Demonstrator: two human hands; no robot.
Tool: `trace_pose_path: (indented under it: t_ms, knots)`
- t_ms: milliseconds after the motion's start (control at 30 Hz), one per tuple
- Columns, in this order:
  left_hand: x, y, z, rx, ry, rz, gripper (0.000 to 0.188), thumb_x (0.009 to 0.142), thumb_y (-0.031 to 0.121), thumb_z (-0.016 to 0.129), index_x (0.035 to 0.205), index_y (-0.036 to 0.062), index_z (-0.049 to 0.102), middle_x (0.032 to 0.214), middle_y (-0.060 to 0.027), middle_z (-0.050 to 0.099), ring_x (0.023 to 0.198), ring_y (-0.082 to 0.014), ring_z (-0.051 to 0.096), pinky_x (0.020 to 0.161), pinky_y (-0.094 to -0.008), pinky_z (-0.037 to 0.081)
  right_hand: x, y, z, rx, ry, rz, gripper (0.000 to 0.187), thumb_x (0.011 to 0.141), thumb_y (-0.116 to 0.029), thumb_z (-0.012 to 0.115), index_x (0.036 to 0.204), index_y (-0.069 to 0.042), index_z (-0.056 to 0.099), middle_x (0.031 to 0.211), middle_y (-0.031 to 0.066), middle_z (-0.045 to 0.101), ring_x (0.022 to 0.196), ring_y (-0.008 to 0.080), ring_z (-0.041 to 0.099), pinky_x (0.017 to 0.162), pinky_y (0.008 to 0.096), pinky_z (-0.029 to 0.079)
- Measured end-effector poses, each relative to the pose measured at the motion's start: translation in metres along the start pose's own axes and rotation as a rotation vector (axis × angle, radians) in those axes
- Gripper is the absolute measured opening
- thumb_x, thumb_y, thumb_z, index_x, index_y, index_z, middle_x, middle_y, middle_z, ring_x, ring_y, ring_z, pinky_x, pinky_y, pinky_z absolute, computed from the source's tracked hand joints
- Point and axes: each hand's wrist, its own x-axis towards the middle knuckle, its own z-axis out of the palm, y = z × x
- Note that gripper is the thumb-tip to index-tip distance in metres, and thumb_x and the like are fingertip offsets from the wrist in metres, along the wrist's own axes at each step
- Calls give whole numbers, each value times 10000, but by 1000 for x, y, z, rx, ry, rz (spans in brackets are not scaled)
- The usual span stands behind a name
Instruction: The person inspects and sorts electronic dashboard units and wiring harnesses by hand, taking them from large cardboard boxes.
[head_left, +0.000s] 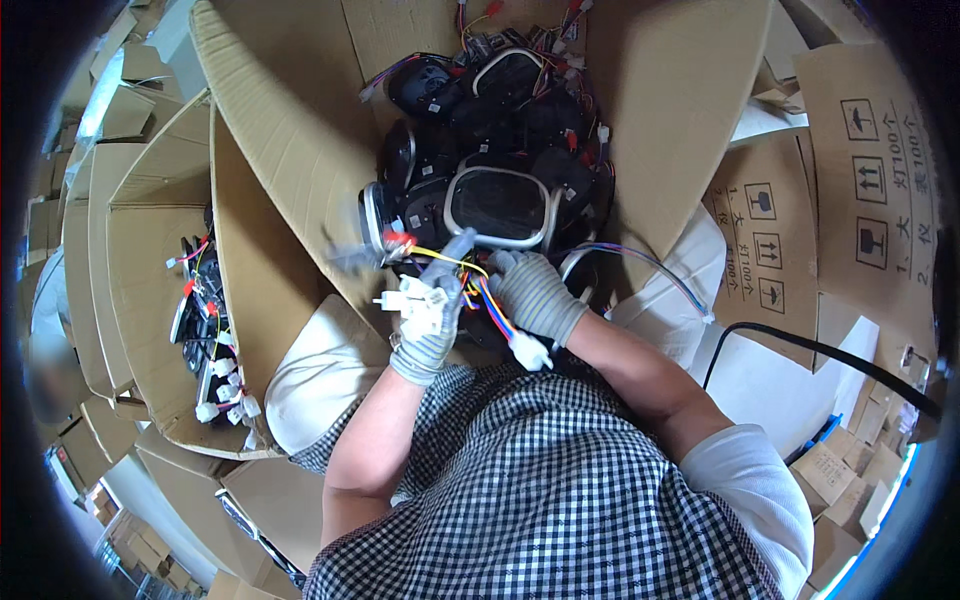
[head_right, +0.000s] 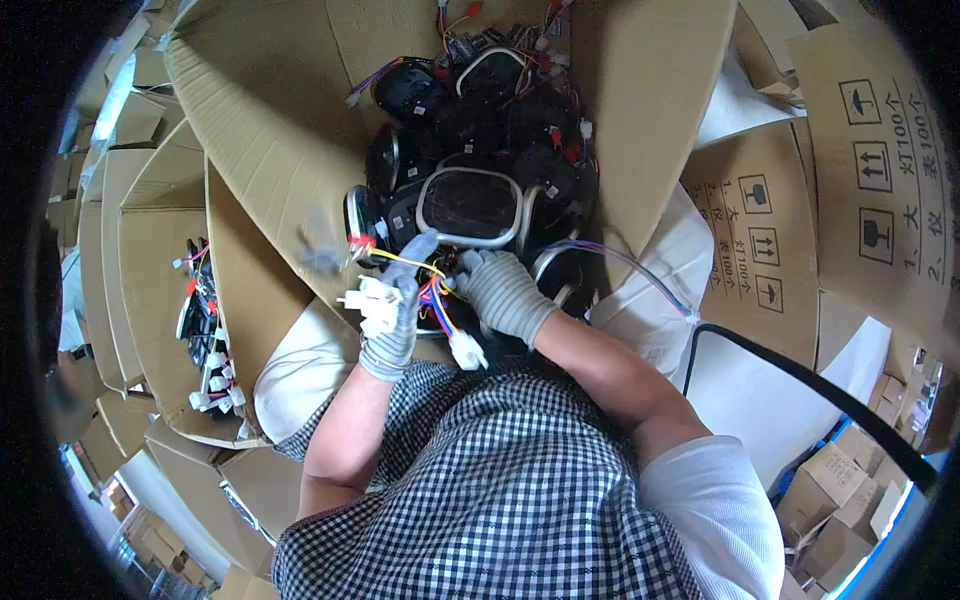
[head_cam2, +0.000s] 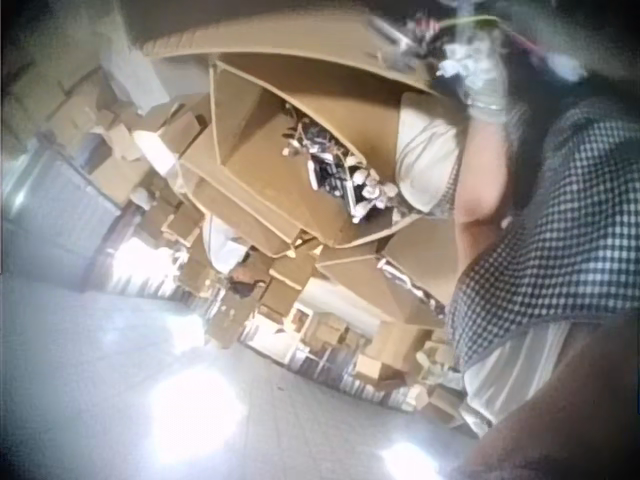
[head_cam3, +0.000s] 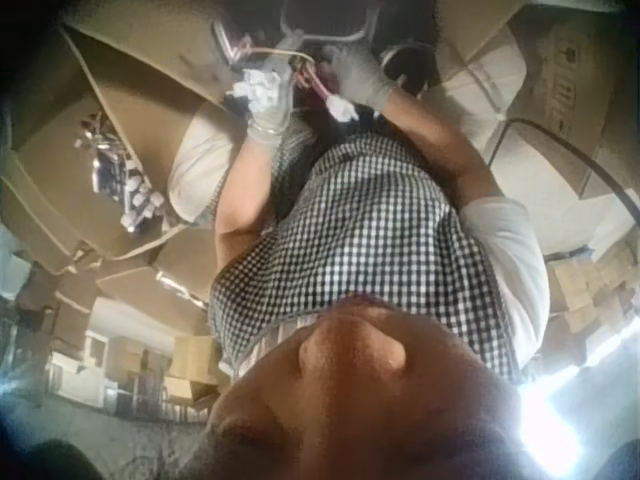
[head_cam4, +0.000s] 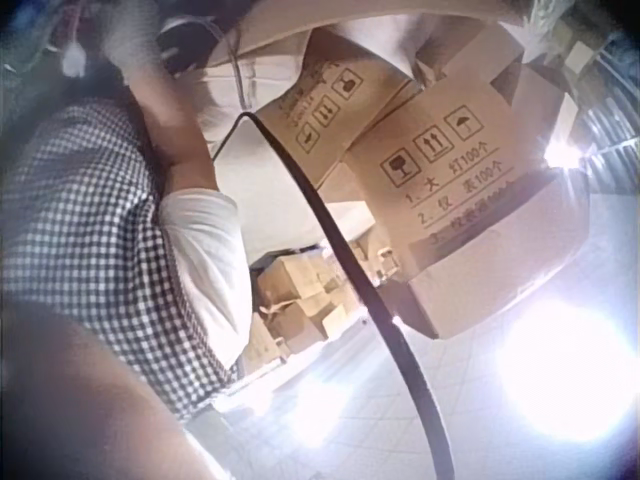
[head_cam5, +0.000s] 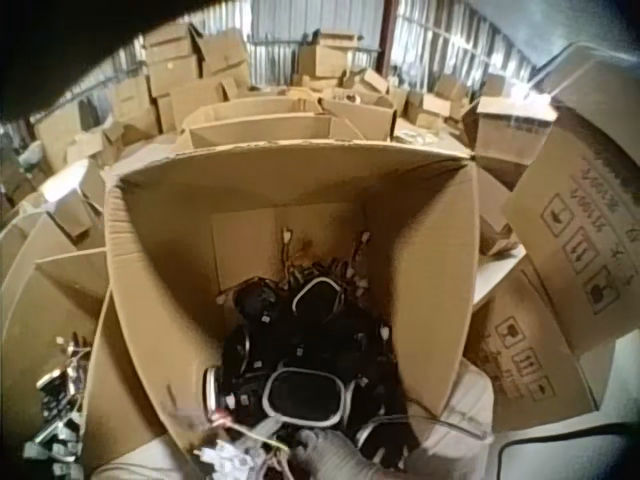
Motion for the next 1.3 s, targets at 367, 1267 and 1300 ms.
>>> trace_pose_path:
  t_ms: [367, 1267, 1300]
  knots:
    - [-10, 1, 12, 784, -394, 820, 416, 617, 208, 705, 1022, 147, 631, 733, -43, 603, 739, -257, 602, 711, -376, 486, 12, 34, 3, 66, -386, -103, 278, 894, -208, 505, 1118, -52, 555, 1023, 112, 629, 920, 248, 620, 830, 348, 471]
    - [-33, -14, 19, -126, -83, 182, 263, 792, 1, 589, 1052, 7, 629, 939, -68, 662, 727, -108, 600, 587, -240, 483, -65, -9, -68, 2015, 89, 635, 280, 907, -259, 509, 795, -16, 591, 500, -44, 431, 351, 46, 333, 329, 190, 242]
    - [-31, -9, 17, -377, -139, -51, 304, 746, 12, 632, 1048, 47, 646, 900, -63, 665, 686, -127, 605, 531, -262, 474, -65, -8, -66, 2076, 41, 680, 272, 910, -252, 498, 795, -20, 584, 500, -43, 430, 343, 47, 328, 323, 193, 241]
